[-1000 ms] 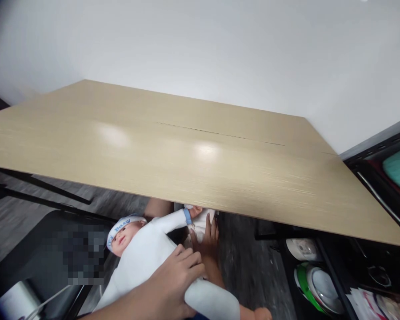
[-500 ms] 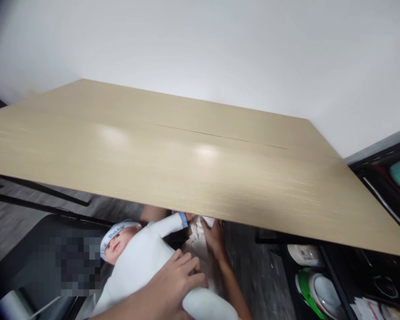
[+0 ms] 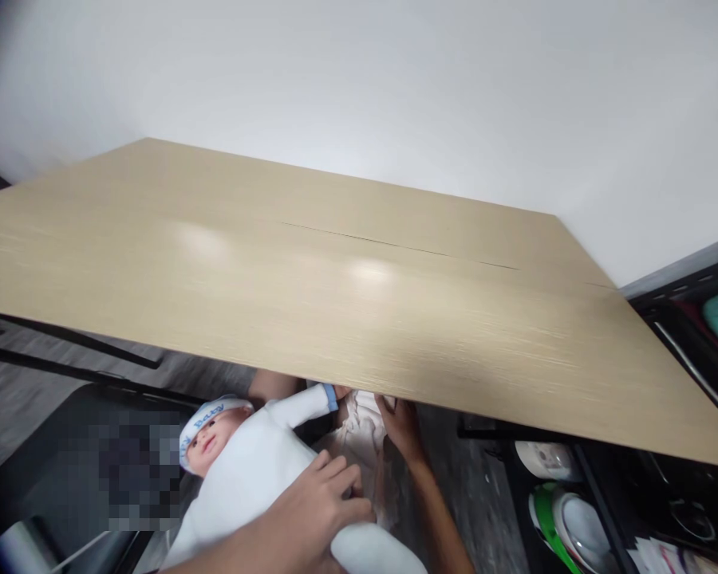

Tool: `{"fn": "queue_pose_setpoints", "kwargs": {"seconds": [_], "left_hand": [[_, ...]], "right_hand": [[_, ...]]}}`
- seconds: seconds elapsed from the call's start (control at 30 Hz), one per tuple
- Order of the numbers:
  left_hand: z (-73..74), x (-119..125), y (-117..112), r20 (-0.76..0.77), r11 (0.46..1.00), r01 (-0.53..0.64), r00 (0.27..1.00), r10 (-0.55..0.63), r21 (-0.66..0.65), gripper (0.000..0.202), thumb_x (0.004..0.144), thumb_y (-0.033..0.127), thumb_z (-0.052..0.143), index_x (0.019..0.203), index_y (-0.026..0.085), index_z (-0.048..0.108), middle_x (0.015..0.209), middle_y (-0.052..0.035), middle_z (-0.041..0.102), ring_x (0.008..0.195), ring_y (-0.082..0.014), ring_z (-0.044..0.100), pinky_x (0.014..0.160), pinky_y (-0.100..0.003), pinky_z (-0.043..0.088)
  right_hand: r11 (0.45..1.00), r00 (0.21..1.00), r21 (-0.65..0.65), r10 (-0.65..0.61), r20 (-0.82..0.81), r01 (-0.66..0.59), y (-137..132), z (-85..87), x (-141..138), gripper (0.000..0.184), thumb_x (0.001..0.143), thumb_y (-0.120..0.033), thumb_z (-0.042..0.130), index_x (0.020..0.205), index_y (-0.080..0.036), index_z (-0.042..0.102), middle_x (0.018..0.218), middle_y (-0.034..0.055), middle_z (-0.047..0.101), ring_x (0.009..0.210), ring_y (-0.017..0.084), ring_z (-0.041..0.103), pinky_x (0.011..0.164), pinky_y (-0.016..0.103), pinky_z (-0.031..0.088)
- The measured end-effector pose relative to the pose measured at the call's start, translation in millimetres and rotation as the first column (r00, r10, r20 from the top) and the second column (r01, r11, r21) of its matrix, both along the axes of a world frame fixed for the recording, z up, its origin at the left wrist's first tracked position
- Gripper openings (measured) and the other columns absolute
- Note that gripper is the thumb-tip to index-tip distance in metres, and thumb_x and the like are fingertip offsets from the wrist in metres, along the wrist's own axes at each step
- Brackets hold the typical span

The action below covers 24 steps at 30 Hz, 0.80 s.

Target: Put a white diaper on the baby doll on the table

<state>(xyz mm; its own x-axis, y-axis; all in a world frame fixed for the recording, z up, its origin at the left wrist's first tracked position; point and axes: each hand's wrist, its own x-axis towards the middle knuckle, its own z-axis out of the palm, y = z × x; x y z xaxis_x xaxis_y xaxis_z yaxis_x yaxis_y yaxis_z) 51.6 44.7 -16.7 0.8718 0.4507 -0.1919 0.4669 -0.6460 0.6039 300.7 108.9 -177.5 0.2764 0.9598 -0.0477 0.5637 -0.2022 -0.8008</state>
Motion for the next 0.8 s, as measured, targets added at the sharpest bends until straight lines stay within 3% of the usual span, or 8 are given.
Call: {"fn": "queue_pose_setpoints", "kwargs": {"seconds": [0.17, 0.27, 0.37, 0.5, 0.57, 0.67, 0.73, 0.8], "left_hand": [[-6.0, -2, -4, 0.03, 0.991, 0.027, 0.999, -0.031, 0.129, 0.036, 0.101, 0.054, 0.076, 0.129, 0.031, 0.07, 0.123, -0.0045, 0.07, 0.11, -0.0275, 0.064, 0.088, -0.04, 0.039], [-8.2, -8, -10, 0.124, 0.974, 0.004, 0.992, -0.033, 0.228, 0.02, 0.108, 0.045, 0.069, 0.123, 0.032, 0.073, 0.114, -0.0026, 0.07, 0.099, -0.0226, 0.062, 0.081, -0.038, 0.036], [-11.9, -12, -17, 0.224, 0.94, -0.052, 0.974, -0.026, 0.336, 0.014, 0.112, 0.039, 0.064, 0.117, 0.034, 0.075, 0.105, -0.0008, 0.069, 0.093, -0.0198, 0.06, 0.08, -0.037, 0.035], [-18.5, -12, -28, 0.271, 0.898, -0.063, 0.96, -0.064, 0.435, 0.016, 0.113, 0.037, 0.064, 0.104, 0.032, 0.076, 0.095, -0.0005, 0.066, 0.089, -0.0194, 0.058, 0.082, -0.036, 0.036], [-22.6, -11, -34, 0.259, 0.884, -0.056, 0.963, -0.075, 0.463, 0.017, 0.111, 0.038, 0.066, 0.099, 0.029, 0.075, 0.093, -0.001, 0.065, 0.086, -0.0195, 0.057, 0.079, -0.036, 0.035], [-30.4, -13, -45, 0.24, 0.862, -0.071, 0.969, -0.06, 0.502, 0.022, 0.107, 0.04, 0.073, 0.09, 0.026, 0.071, 0.089, -0.0016, 0.064, 0.08, -0.0197, 0.056, 0.07, -0.036, 0.032], [-35.8, -16, -53, 0.242, 0.845, -0.1, 0.97, -0.036, 0.525, 0.026, 0.103, 0.04, 0.078, 0.084, 0.025, 0.068, 0.084, -0.0016, 0.062, 0.076, -0.0199, 0.055, 0.065, -0.036, 0.029], [-39.6, -19, -61, 0.251, 0.838, -0.131, 0.968, -0.008, 0.53, 0.028, 0.101, 0.04, 0.08, 0.081, 0.025, 0.067, 0.082, -0.0017, 0.062, 0.074, -0.0197, 0.055, 0.062, -0.037, 0.028]], "right_hand": [[0.986, 0.99, -0.152, 0.089, 0.111, -0.072, -58, 58.4, -7, 0.065, 0.091, -0.068, 0.066, 0.138, -0.024, 0.071, 0.139, 0.0167, 0.075, 0.136, 0.04, 0.068, 0.115, 0.055, 0.054], [0.995, 0.956, 0.005, 0.097, 0.276, -0.102, -78, 92.1, -36, 0.045, 0.101, -0.055, 0.064, 0.134, -0.026, 0.069, 0.129, 0.0143, 0.077, 0.124, 0.037, 0.072, 0.108, 0.053, 0.057], [0.925, 0.885, 0.196, 0.227, 0.406, -0.327, -71, 111.8, -74, 0.031, 0.106, -0.034, 0.06, 0.135, -0.025, 0.067, 0.135, 0.0129, 0.073, 0.127, 0.032, 0.069, 0.111, 0.05, 0.056], [0.728, 0.664, 0.096, 0.553, 0.503, -0.679, -38, 124.9, -118, 0.056, 0.097, -0.013, 0.068, 0.152, -0.022, 0.058, 0.154, 0.0127, 0.063, 0.141, 0.03, 0.06, 0.12, 0.048, 0.053], [0.691, 0.59, 0.025, 0.596, 0.545, -0.722, -23, 132.1, -135, 0.061, 0.093, -0.011, 0.074, 0.151, -0.022, 0.06, 0.152, 0.0138, 0.061, 0.14, 0.032, 0.059, 0.119, 0.051, 0.053], [0.698, 0.541, -0.043, 0.591, 0.598, -0.715, -14, 143.6, -153, 0.038, 0.091, -0.016, 0.081, 0.127, -0.023, 0.072, 0.134, 0.0126, 0.066, 0.127, 0.034, 0.062, 0.106, 0.052, 0.058], [0.684, 0.512, -0.039, 0.581, 0.633, -0.728, -15, 149.0, -160, 0.028, 0.09, -0.019, 0.084, 0.115, -0.022, 0.073, 0.129, 0.0121, 0.067, 0.124, 0.034, 0.062, 0.103, 0.051, 0.058], [0.648, 0.487, 0.015, 0.557, 0.673, -0.761, -18, 152.7, -161, 0.03, 0.09, -0.019, 0.085, 0.117, -0.021, 0.073, 0.139, 0.0136, 0.066, 0.133, 0.035, 0.058, 0.111, 0.052, 0.053]]}}
